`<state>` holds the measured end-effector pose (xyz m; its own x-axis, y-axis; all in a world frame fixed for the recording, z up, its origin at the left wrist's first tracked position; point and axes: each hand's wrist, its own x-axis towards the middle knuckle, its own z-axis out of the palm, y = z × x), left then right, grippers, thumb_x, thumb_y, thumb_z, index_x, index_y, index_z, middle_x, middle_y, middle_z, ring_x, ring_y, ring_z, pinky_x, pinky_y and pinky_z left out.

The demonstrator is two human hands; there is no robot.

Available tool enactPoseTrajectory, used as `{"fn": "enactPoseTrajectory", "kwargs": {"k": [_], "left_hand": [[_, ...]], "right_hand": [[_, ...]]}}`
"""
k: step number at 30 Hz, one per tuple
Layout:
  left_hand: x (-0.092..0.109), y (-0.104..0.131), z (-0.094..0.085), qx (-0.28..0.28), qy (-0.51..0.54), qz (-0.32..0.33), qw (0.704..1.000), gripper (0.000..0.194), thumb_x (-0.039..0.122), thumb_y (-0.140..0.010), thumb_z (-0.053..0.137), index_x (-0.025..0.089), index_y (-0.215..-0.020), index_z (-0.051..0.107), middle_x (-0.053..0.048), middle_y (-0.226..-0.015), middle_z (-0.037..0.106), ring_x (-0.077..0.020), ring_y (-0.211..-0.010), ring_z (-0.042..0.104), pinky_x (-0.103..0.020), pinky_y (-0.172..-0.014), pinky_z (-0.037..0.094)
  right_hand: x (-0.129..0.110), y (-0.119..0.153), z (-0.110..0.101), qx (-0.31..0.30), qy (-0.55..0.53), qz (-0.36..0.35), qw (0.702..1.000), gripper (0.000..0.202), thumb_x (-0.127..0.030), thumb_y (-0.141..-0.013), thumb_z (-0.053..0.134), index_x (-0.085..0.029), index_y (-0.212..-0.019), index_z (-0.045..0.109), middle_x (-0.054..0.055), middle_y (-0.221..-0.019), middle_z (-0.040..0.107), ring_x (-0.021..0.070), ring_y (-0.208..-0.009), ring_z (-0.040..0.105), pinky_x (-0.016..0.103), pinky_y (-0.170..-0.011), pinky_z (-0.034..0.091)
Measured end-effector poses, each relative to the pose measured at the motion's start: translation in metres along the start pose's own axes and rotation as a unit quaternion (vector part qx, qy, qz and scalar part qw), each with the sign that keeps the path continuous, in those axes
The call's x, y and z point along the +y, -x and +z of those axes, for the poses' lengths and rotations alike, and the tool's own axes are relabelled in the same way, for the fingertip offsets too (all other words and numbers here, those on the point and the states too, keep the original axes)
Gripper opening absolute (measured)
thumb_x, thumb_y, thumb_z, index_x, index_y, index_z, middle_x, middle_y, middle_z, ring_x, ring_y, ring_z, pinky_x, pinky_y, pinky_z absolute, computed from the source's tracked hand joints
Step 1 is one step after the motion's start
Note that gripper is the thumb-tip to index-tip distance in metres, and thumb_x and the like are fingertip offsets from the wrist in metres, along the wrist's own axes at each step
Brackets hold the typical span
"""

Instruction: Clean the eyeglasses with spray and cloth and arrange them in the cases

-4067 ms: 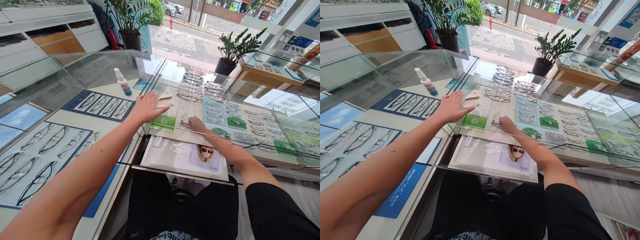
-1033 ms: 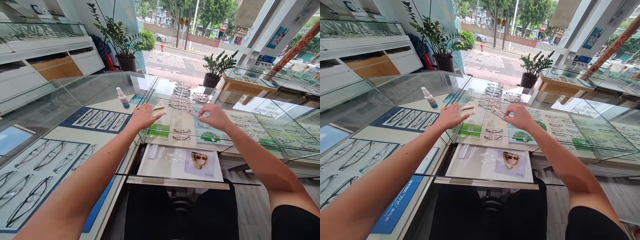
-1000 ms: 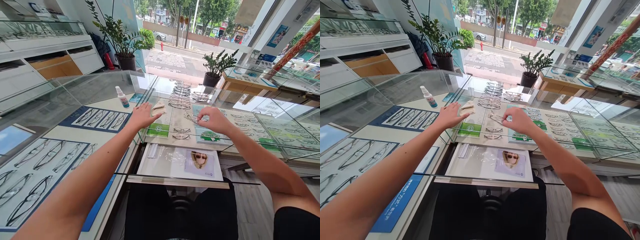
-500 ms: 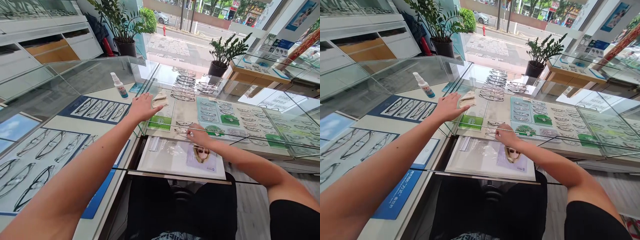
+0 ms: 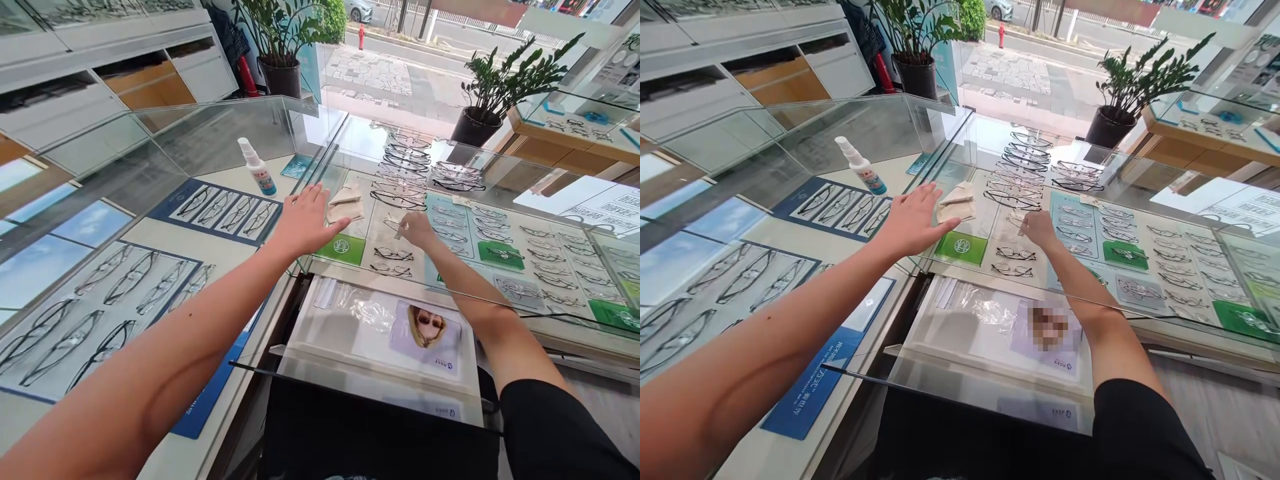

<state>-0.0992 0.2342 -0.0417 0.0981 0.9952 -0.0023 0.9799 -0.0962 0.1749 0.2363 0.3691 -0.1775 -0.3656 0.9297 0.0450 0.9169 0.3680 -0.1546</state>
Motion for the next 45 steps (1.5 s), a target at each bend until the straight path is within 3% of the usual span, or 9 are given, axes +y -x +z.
{"fn": "enactPoseTrajectory", "kwargs": {"k": [5,13,19,24,30,37,42,45], "left_hand": [[0.002,0.003,-0.003,-0.004,-0.019,-0.003,1.0,0.096,0.081,-0.111,0.026,0.02,-0.185,0.025,-0.012,-0.193,0.022,-0.0376,-0.179,0.019,-0.052,-0.142,0.02],[0.004,0.005,-0.005,-0.004,-0.014,0.001,1.0,0.096,0.08,-0.112,0.024,0.019,-0.185,0.022,-0.014,-0.192,0.023,-0.0376,-0.179,0.019,-0.053,-0.143,0.018],[0.002,0.004,-0.002,0.009,-0.011,0.008,1.0,0.094,0.08,-0.112,0.026,0.02,-0.184,0.024,-0.014,-0.191,0.026,-0.0378,-0.178,0.022,-0.055,-0.142,0.02],[0.001,0.003,0.0,0.015,0.006,0.012,1.0,0.095,0.08,-0.111,0.029,0.019,-0.184,0.026,-0.015,-0.191,0.026,-0.04,-0.178,0.022,-0.056,-0.142,0.019],[0.001,0.002,0.0,0.011,0.011,0.008,1.0,0.096,0.081,-0.11,0.029,0.02,-0.184,0.027,-0.014,-0.191,0.025,-0.0378,-0.178,0.02,-0.055,-0.142,0.018],[-0.002,0.001,0.001,0.011,0.015,0.015,1.0,0.097,0.083,-0.109,0.029,0.023,-0.185,0.022,-0.013,-0.192,0.025,-0.0397,-0.178,0.02,-0.056,-0.142,0.017],[-0.003,0.001,0.002,0.016,0.019,0.017,1.0,0.097,0.083,-0.109,0.03,0.023,-0.185,0.022,-0.014,-0.191,0.026,-0.0388,-0.178,0.021,-0.055,-0.142,0.017],[-0.001,0.002,0.0,0.01,0.016,0.014,1.0,0.097,0.081,-0.11,0.028,0.02,-0.184,0.023,-0.015,-0.191,0.026,-0.0385,-0.178,0.02,-0.055,-0.142,0.018]], "right_hand": [[-0.001,-0.016,0.014,0.024,0.046,0.024,0.998,0.034,-0.014,-0.097,0.054,-0.009,-0.106,0.087,0.025,-0.113,0.083,0.0405,-0.114,0.068,0.054,-0.106,0.043],[-0.017,0.013,0.034,-0.039,0.074,-0.038,0.996,0.034,-0.017,-0.1,0.054,-0.012,-0.107,0.087,0.023,-0.121,0.082,0.0387,-0.125,0.062,0.05,-0.109,0.038],[-0.016,0.024,0.03,-0.064,0.079,-0.052,0.993,0.031,-0.018,-0.1,0.056,-0.014,-0.104,0.087,0.021,-0.123,0.082,0.0364,-0.125,0.061,0.048,-0.111,0.038],[-0.012,0.027,0.027,-0.064,0.072,-0.06,0.994,0.035,-0.032,-0.103,0.057,-0.015,-0.113,0.087,0.02,-0.13,0.081,0.0372,-0.129,0.061,0.05,-0.117,0.036],[-0.001,0.024,0.024,-0.056,0.074,-0.052,0.994,0.048,-0.023,-0.109,0.041,-0.013,-0.125,0.085,0.02,-0.143,0.079,0.0386,-0.137,0.059,0.052,-0.12,0.036],[0.005,0.012,0.024,-0.051,0.072,-0.045,0.995,0.051,-0.024,-0.109,0.038,-0.011,-0.127,0.084,0.021,-0.144,0.078,0.0415,-0.136,0.059,0.055,-0.119,0.038],[0.002,0.014,0.023,-0.035,0.055,-0.043,0.997,0.047,-0.027,-0.106,0.046,-0.014,-0.132,0.083,0.018,-0.15,0.075,0.0399,-0.142,0.057,0.056,-0.123,0.037],[-0.004,0.022,0.022,-0.029,0.036,-0.054,0.997,0.038,-0.034,-0.104,0.057,-0.02,-0.123,0.086,0.015,-0.156,0.072,0.0388,-0.146,0.055,0.056,-0.127,0.035]]}}
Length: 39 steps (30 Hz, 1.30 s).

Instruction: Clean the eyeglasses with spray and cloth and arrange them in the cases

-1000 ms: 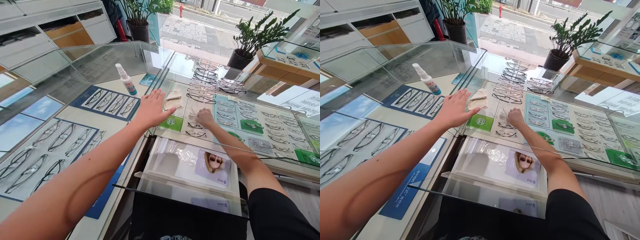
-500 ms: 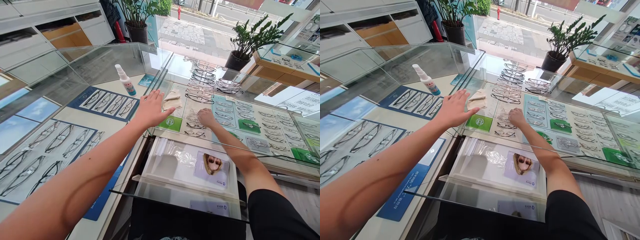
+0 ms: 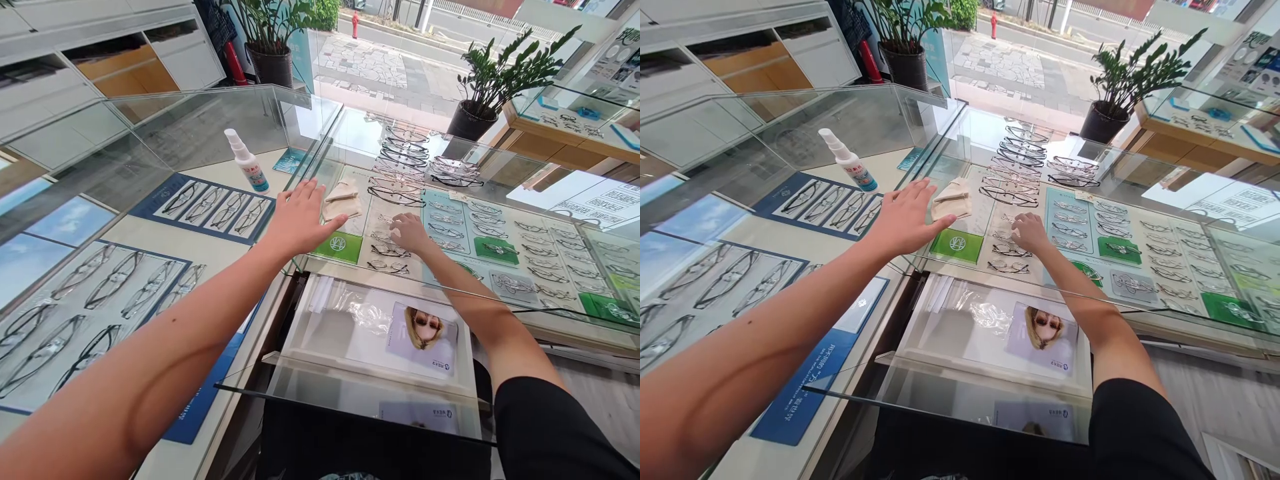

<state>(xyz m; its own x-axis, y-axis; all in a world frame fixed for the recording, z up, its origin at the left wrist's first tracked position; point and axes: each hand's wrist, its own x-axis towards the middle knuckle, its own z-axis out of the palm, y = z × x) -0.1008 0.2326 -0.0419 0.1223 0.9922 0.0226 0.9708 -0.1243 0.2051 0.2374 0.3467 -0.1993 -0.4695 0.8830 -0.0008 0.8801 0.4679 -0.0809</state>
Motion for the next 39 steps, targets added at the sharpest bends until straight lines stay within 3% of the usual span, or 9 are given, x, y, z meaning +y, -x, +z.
{"fn": "enactPoseTrajectory", "kwargs": {"k": [4,10,17,24,30,39], "left_hand": [[0.001,0.0,-0.002,-0.005,-0.006,-0.002,1.0,0.096,0.082,-0.11,0.028,0.023,-0.185,0.022,-0.013,-0.192,0.023,-0.0386,-0.178,0.019,-0.055,-0.142,0.018],[0.002,-0.001,-0.002,-0.007,-0.017,-0.004,1.0,0.096,0.082,-0.11,0.024,0.022,-0.184,0.023,-0.013,-0.193,0.021,-0.0384,-0.179,0.019,-0.055,-0.142,0.019],[0.0,-0.002,0.0,0.003,0.006,0.0,1.0,0.097,0.083,-0.108,0.028,0.024,-0.185,0.021,-0.012,-0.193,0.022,-0.0389,-0.179,0.018,-0.056,-0.142,0.016],[0.002,-0.001,-0.003,-0.008,-0.007,-0.002,1.0,0.098,0.083,-0.109,0.026,0.019,-0.184,0.026,-0.014,-0.192,0.023,-0.0397,-0.178,0.02,-0.055,-0.142,0.019],[0.001,-0.004,-0.001,-0.002,-0.007,0.004,1.0,0.099,0.082,-0.108,0.026,0.018,-0.184,0.027,-0.016,-0.192,0.023,-0.0412,-0.178,0.019,-0.057,-0.141,0.02],[0.0,-0.005,0.0,0.006,-0.003,0.006,1.0,0.099,0.083,-0.107,0.028,0.02,-0.184,0.027,-0.015,-0.191,0.026,-0.0389,-0.178,0.021,-0.057,-0.141,0.021]], "right_hand": [[-0.009,0.009,-0.002,-0.015,-0.01,-0.018,1.0,0.031,-0.032,-0.105,0.059,-0.022,-0.106,0.088,0.013,-0.155,0.072,0.0369,-0.146,0.055,0.056,-0.129,0.035],[-0.011,0.01,-0.005,-0.017,0.0,0.014,1.0,0.034,-0.024,-0.106,0.055,-0.02,-0.101,0.088,0.016,-0.152,0.073,0.0374,-0.145,0.054,0.054,-0.127,0.035],[-0.014,0.022,-0.015,-0.01,0.003,0.02,1.0,0.035,-0.031,-0.108,0.056,-0.019,-0.12,0.086,0.018,-0.15,0.071,0.0385,-0.14,0.053,0.054,-0.123,0.034],[-0.024,0.047,-0.019,-0.066,0.005,-0.008,0.998,0.031,-0.038,-0.107,0.064,-0.022,-0.115,0.089,0.016,-0.128,0.073,0.0363,-0.127,0.056,0.05,-0.113,0.037],[-0.037,0.052,-0.014,-0.064,0.012,0.004,0.998,0.036,-0.028,-0.11,0.055,-0.019,-0.113,0.09,0.017,-0.124,0.075,0.0346,-0.121,0.058,0.049,-0.107,0.039],[-0.047,0.049,-0.02,-0.069,0.024,0.029,0.997,0.034,-0.029,-0.11,0.057,-0.02,-0.113,0.09,0.018,-0.126,0.076,0.0355,-0.126,0.059,0.049,-0.108,0.04]]}}
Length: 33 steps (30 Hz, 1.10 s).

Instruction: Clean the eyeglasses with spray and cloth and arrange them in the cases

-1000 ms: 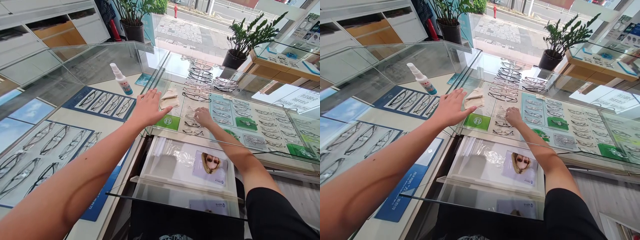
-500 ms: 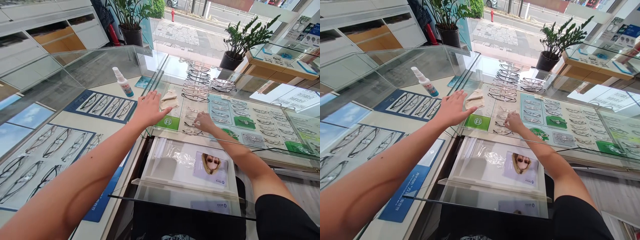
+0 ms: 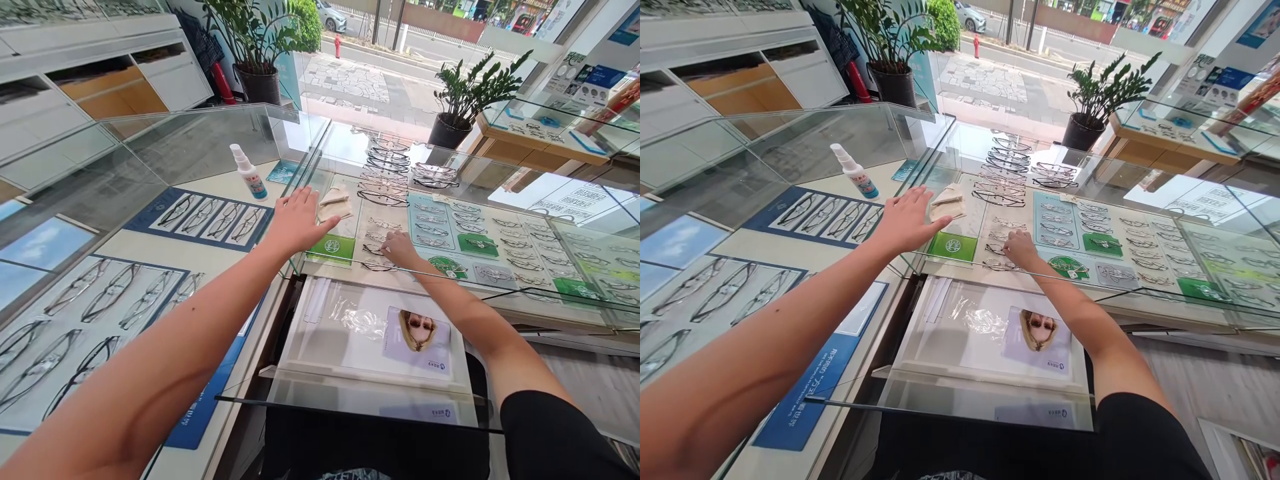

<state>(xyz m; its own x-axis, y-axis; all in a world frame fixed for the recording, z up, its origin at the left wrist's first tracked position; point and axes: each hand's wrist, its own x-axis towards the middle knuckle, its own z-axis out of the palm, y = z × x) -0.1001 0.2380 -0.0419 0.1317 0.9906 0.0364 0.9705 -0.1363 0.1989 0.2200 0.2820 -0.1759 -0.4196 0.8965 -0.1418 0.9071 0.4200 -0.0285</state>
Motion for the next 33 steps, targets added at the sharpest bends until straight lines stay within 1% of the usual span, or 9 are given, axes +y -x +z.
{"fn": "enactPoseTrajectory", "kwargs": {"k": [6,9,11,15,17,20,24,28,33], "left_hand": [[-0.002,-0.002,0.003,0.013,0.015,0.006,1.0,0.096,0.084,-0.106,0.033,0.026,-0.182,0.03,-0.013,-0.19,0.03,-0.038,-0.178,0.023,-0.057,-0.142,0.022],[-0.002,-0.002,0.003,0.011,0.007,0.004,1.0,0.097,0.084,-0.106,0.032,0.023,-0.182,0.031,-0.014,-0.19,0.03,-0.0383,-0.178,0.023,-0.057,-0.142,0.023],[-0.002,-0.002,0.003,0.011,0.0,0.004,1.0,0.097,0.083,-0.107,0.031,0.021,-0.181,0.031,-0.016,-0.19,0.029,-0.0387,-0.178,0.022,-0.058,-0.142,0.023],[-0.002,-0.002,0.002,0.011,-0.006,0.004,1.0,0.098,0.083,-0.106,0.031,0.021,-0.182,0.031,-0.016,-0.19,0.028,-0.0395,-0.177,0.024,-0.059,-0.141,0.025],[-0.002,-0.002,0.002,0.013,-0.006,0.003,1.0,0.097,0.082,-0.106,0.031,0.021,-0.182,0.032,-0.016,-0.19,0.029,-0.04,-0.177,0.025,-0.06,-0.14,0.025],[-0.003,-0.003,0.001,0.015,-0.004,0.002,1.0,0.098,0.081,-0.106,0.031,0.019,-0.182,0.032,-0.017,-0.189,0.03,-0.0405,-0.176,0.026,-0.06,-0.14,0.025],[-0.005,-0.004,0.002,0.019,-0.01,0.003,1.0,0.097,0.082,-0.107,0.031,0.02,-0.181,0.035,-0.018,-0.188,0.033,-0.0391,-0.176,0.027,-0.06,-0.14,0.026],[-0.005,-0.003,0.0,0.017,-0.019,0.0,1.0,0.097,0.08,-0.107,0.031,0.017,-0.18,0.037,-0.019,-0.189,0.031,-0.0394,-0.176,0.028,-0.06,-0.14,0.027],[-0.004,0.0,-0.002,0.013,-0.016,-0.003,1.0,0.094,0.077,-0.108,0.033,0.017,-0.18,0.038,-0.018,-0.189,0.031,-0.0382,-0.176,0.027,-0.06,-0.14,0.027]], "right_hand": [[-0.016,0.026,-0.017,0.018,0.003,0.012,1.0,0.03,-0.027,-0.11,0.056,-0.017,-0.127,0.079,0.021,-0.134,0.075,0.0374,-0.129,0.061,0.048,-0.106,0.041],[-0.04,0.064,-0.028,0.002,-0.014,-0.023,1.0,0.017,-0.027,-0.106,0.063,-0.02,-0.116,0.075,0.016,-0.127,0.077,0.0325,-0.12,0.066,0.042,-0.101,0.044],[-0.063,0.098,-0.04,-0.052,-0.065,-0.084,0.993,0.012,-0.028,-0.108,0.06,-0.023,-0.11,0.071,0.012,-0.117,0.079,0.0288,-0.107,0.068,0.039,-0.093,0.046],[-0.099,0.16,-0.088,-0.184,-0.143,-0.213,0.949,0.037,-0.041,-0.117,0.046,-0.027,-0.088,0.063,0.006,-0.094,0.077,0.0239,-0.082,0.064,0.038,-0.074,0.043],[-0.098,0.171,-0.125,-0.172,-0.14,-0.252,0.942,0.044,-0.046,-0.118,0.043,-0.028,-0.083,0.063,0.006,-0.092,0.077,0.0239,-0.08,0.063,0.039,-0.074,0.043],[-0.058,0.152,-0.177,-0.025,-0.085,-0.185,0.979,0.047,-0.052,-0.118,0.042,-0.028,-0.089,0.071,0.008,-0.095,0.077,0.0273,-0.09,0.066,0.043,-0.084,0.049],[0.044,0.082,-0.208,0.166,0.03,-0.053,0.984,0.044,-0.046,-0.116,0.047,-0.024,-0.111,0.085,0.013,-0.126,0.08,0.0388,-0.127,0.063,0.058,-0.112,0.049],[0.13,0.016,-0.194,0.194,0.066,-0.002,0.979,0.037,-0.034,-0.109,0.059,-0.017,-0.124,0.087,0.014,-0.142,0.079,0.0426,-0.138,0.059,0.064,-0.118,0.048],[0.167,-0.029,-0.173,0.163,0.075,0.011,0.984,0.034,-0.038,-0.109,0.063,-0.023,-0.125,0.088,0.01,-0.153,0.076,0.0409,-0.146,0.055,0.064,-0.12,0.047]]}}
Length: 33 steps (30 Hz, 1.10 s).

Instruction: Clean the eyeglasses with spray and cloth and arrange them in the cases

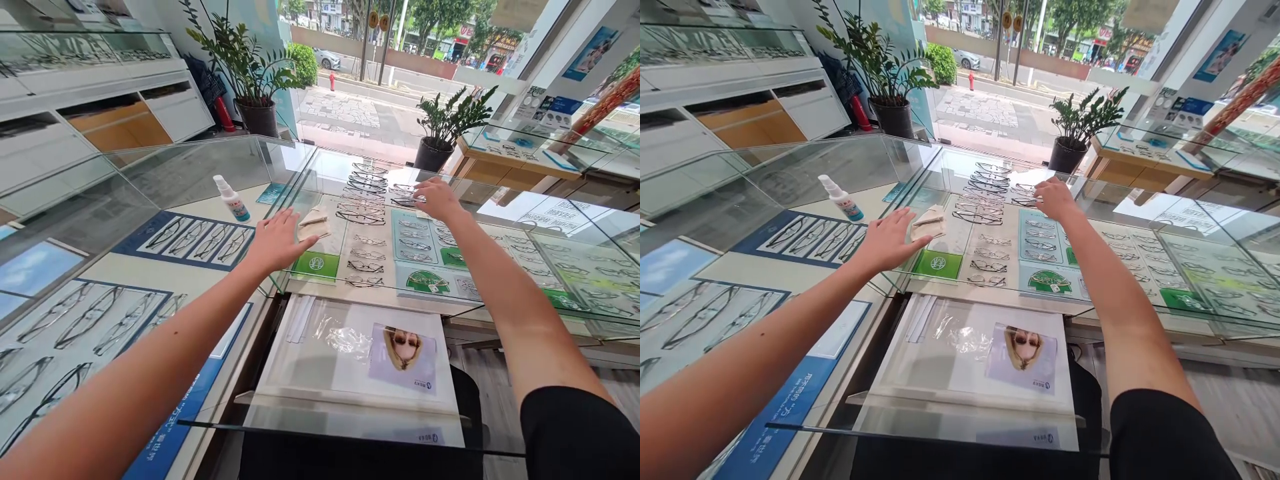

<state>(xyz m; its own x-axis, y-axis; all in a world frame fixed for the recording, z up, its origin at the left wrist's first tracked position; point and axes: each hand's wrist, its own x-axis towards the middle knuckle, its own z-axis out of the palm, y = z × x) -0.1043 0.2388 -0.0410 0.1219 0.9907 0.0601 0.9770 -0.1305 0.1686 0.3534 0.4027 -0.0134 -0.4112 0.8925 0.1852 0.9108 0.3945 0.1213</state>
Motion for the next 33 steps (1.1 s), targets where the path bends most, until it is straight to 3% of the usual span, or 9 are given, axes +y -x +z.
{"fn": "enactPoseTrajectory", "kwargs": {"k": [4,9,17,22,27,30,33], "left_hand": [[-0.001,0.001,0.001,0.003,-0.002,-0.002,1.0,0.092,0.077,-0.108,0.035,0.018,-0.179,0.039,-0.018,-0.188,0.032,-0.0368,-0.176,0.028,-0.059,-0.14,0.027],[-0.004,0.0,0.003,-0.005,-0.019,-0.007,1.0,0.092,0.078,-0.11,0.033,0.018,-0.18,0.037,-0.016,-0.189,0.031,-0.0383,-0.176,0.028,-0.059,-0.14,0.027],[-0.005,-0.004,0.006,-0.01,-0.032,-0.016,0.999,0.094,0.078,-0.11,0.034,0.016,-0.182,0.035,-0.015,-0.191,0.027,-0.0384,-0.177,0.026,-0.058,-0.14,0.028],[-0.004,-0.007,0.006,0.0,-0.022,-0.005,1.0,0.094,0.078,-0.109,0.034,0.018,-0.182,0.035,-0.015,-0.19,0.03,-0.0404,-0.176,0.028,-0.059,-0.139,0.029],[-0.006,-0.013,0.009,0.004,-0.029,-0.005,1.0,0.095,0.078,-0.109,0.034,0.016,-0.181,0.036,-0.017,-0.189,0.032,-0.039,-0.176,0.027,-0.059,-0.139,0.029],[-0.006,-0.016,0.009,0.002,-0.03,-0.001,1.0,0.095,0.078,-0.109,0.034,0.015,-0.18,0.037,-0.018,-0.189,0.032,-0.0399,-0.176,0.028,-0.059,-0.139,0.03],[-0.005,-0.017,0.009,0.0,-0.032,0.0,0.999,0.096,0.077,-0.11,0.033,0.012,-0.18,0.037,-0.019,-0.189,0.029,-0.04,-0.176,0.028,-0.058,-0.139,0.029]], "right_hand": [[0.001,-0.02,0.011,-0.021,0.004,-0.013,1.0,0.026,-0.035,-0.107,0.069,-0.023,-0.117,0.089,0.008,-0.151,0.077,0.039,-0.146,0.054,0.057,-0.12,0.045],[-0.005,-0.035,0.011,-0.046,-0.004,0.003,0.999,0.02,-0.024,-0.101,0.071,-0.021,-0.111,0.088,0.011,-0.134,0.083,0.0389,-0.136,0.059,0.051,-0.112,0.046],[-0.035,-0.017,-0.002,-0.055,-0.021,0.023,0.998,0.021,-0.021,-0.096,0.066,-0.016,-0.102,0.085,0.016,-0.121,0.083,0.036,-0.128,0.062,0.047,-0.109,0.045],[-0.054,0.018,-0.018,-0.026,-0.068,0.052,0.996,0.018,-0.018,-0.091,0.065,-0.016,-0.092,0.083,0.015,-0.111,0.083,0.0333,-0.117,0.066,0.045,-0.104,0.048],[-0.092,0.08,-0.055,-0.004,-0.175,0.025,0.984,0.008,-0.019,-0.089,0.07,-0.021,-0.084,0.076,0.009,-0.106,0.083,0.0305,-0.112,0.069,0.041,-0.096,0.049],[-0.126,0.127,-0.08,-0.049,-0.264,-0.003,0.963,0.006,-0.02,-0.088,0.071,-0.022,-0.085,0.076,0.006,-0.105,0.083,0.0261,-0.101,0.071,0.036,-0.086,0.049],[-0.163,0.174,-0.095,-0.119,-0.338,-0.044,0.933,0.005,-0.019,-0.088,0.073,-0.023,-0.086,0.075,0.003,-0.102,0.083,0.0233,-0.095,0.072,0.035,-0.087,0.05]]}}
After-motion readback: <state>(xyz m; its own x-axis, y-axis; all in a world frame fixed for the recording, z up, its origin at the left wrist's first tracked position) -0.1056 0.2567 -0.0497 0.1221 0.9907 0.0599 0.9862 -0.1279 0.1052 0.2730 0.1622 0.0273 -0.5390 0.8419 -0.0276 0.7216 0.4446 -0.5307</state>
